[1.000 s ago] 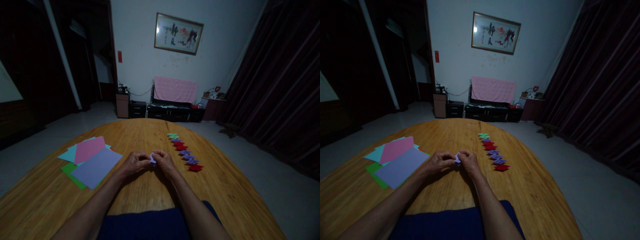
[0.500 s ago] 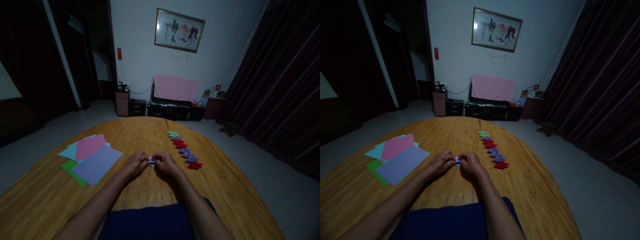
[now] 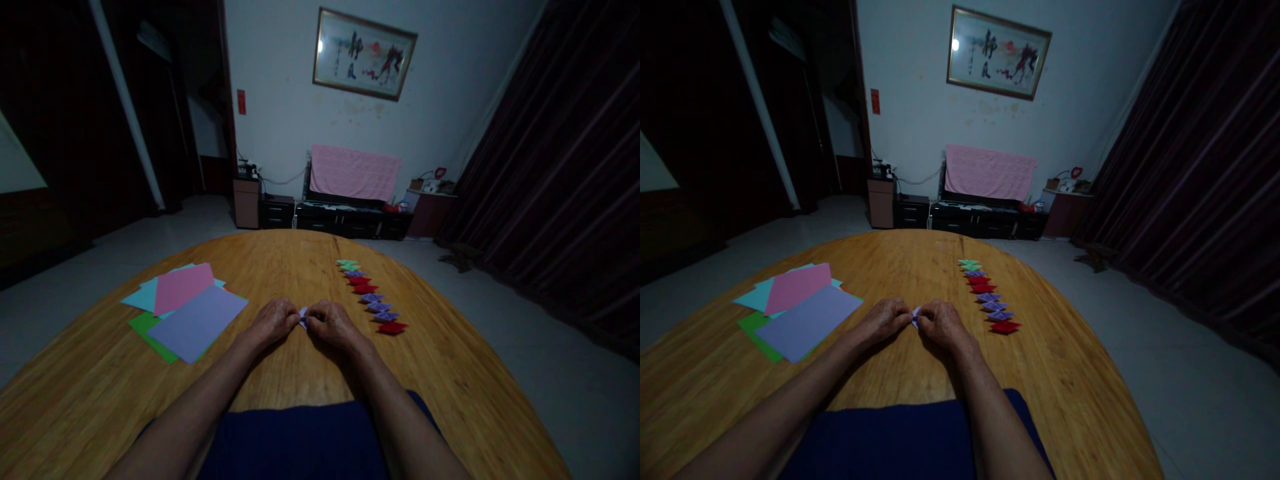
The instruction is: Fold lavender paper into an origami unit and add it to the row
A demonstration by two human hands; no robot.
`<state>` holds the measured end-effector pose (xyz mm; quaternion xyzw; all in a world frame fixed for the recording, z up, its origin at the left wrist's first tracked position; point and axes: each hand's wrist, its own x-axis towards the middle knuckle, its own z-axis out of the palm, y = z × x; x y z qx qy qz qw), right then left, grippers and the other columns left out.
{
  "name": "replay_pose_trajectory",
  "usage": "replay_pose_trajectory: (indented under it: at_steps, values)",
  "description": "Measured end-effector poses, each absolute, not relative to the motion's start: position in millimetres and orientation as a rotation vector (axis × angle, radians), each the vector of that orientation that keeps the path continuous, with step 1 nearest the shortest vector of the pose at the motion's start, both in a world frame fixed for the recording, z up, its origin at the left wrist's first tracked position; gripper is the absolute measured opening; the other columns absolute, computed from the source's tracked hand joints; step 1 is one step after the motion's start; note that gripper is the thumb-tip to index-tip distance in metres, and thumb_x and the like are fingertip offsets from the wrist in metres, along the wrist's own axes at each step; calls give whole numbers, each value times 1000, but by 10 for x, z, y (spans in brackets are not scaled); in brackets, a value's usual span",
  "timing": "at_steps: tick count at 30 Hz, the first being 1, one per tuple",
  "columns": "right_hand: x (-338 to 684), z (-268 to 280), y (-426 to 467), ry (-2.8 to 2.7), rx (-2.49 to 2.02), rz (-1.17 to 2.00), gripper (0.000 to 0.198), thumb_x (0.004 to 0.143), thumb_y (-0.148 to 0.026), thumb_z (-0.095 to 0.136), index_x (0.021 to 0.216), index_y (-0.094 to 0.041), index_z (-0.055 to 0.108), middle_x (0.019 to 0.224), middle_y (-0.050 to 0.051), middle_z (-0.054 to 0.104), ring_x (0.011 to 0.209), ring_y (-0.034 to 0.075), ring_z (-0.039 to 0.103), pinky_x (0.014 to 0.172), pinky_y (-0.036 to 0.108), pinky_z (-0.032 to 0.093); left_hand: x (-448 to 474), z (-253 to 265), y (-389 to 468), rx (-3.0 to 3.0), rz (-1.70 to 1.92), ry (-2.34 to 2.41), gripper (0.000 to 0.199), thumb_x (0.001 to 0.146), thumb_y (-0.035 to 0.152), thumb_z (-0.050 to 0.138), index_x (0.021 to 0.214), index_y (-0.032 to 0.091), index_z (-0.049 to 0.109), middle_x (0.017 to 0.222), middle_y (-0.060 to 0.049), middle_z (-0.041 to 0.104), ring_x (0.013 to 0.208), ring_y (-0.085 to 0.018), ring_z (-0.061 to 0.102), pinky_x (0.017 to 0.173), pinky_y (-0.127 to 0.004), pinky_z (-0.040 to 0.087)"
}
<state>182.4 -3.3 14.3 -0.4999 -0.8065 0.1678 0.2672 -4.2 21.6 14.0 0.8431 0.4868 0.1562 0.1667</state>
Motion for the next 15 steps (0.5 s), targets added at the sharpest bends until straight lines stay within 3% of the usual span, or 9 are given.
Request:
replay_pose_trajectory:
  at_steps: [3, 7, 15]
  values:
    - [1792, 147, -33, -2206, -1417, 377, 27, 88, -23, 52, 72, -16, 72, 68, 2, 64, 62, 12, 51, 58, 23, 30, -13, 151, 248, 2309, 402, 1441, 34, 88, 36, 46, 78, 16, 71, 75, -6, 65, 71, -16, 57, 63, -26, 36]
    - [1729, 119, -16, -2153, -1590, 218, 28, 88, -21, 50, 72, -16, 72, 72, 4, 66, 66, 13, 52, 60, 25, 29, 5, 166, 337, 2235, 327, 1447, 38, 86, 40, 44, 72, 15, 68, 61, -3, 57, 58, -14, 50, 56, -25, 32]
    - [1682, 113, 39, -2074, -1794, 176, 26, 87, -25, 53, 77, -16, 75, 79, 8, 70, 71, 15, 58, 61, 26, 31, 44, 250, 512, 2136, 198, 1399, 27, 76, 34, 53, 60, 14, 60, 53, 0, 48, 50, -11, 41, 50, -27, 28]
